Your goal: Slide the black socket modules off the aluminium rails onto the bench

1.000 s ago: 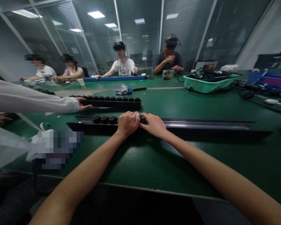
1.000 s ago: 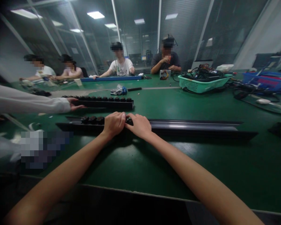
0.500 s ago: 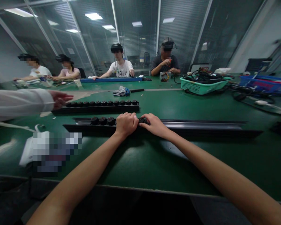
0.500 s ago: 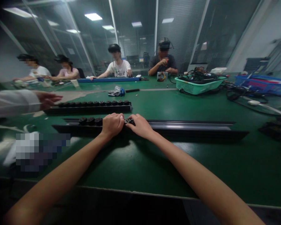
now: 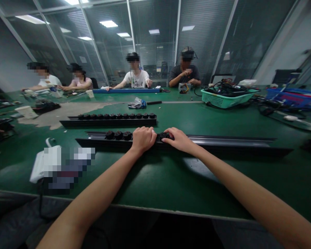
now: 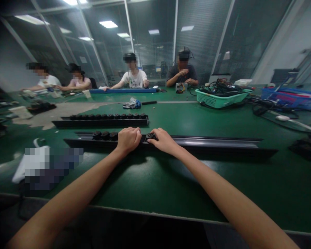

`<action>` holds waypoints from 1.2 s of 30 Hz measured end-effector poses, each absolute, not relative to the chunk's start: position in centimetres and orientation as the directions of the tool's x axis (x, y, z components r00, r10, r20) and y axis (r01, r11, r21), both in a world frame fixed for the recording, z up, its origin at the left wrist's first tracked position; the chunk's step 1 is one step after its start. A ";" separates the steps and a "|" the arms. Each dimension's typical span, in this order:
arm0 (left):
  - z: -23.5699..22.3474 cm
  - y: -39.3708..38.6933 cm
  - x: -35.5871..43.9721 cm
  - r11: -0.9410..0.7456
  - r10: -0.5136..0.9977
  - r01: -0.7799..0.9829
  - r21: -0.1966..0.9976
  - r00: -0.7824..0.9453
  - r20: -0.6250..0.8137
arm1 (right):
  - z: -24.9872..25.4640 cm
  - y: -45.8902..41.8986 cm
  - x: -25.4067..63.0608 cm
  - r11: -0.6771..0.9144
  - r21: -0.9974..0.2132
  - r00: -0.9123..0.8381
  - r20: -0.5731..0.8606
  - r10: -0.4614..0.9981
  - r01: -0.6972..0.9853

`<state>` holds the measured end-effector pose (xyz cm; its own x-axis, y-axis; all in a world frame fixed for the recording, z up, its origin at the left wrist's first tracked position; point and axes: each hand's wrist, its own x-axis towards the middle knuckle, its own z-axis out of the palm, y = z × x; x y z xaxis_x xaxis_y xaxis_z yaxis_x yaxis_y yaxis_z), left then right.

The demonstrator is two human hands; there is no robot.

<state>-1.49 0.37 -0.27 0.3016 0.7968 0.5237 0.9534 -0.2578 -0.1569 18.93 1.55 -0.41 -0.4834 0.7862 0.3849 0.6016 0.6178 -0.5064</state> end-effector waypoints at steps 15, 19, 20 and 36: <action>0.1 0.1 -1.4 -0.252 0.799 0.954 -0.160 0.299 0.521 | -0.3 1.2 21.8 0.617 -0.498 -0.496 0.368 0.786 0.609; 0.2 0.1 -1.4 -0.257 0.801 0.954 -0.152 0.299 0.519 | -0.3 1.2 22.1 0.622 -0.498 -0.504 0.366 0.782 0.604; 0.2 0.0 -1.4 -0.259 0.802 0.955 -0.148 0.298 0.518 | -0.3 1.2 22.2 0.625 -0.494 -0.507 0.367 0.780 0.604; 0.2 0.0 -1.3 -0.254 0.806 0.957 -0.141 0.290 0.517 | -0.4 1.9 23.1 0.658 -0.434 -0.550 0.362 0.752 0.615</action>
<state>-1.32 0.04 0.18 0.2898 0.8057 0.5167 0.9569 -0.2540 -0.1406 23.07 1.87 -0.42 -0.5500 0.7524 0.3623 0.6148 0.6585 -0.4341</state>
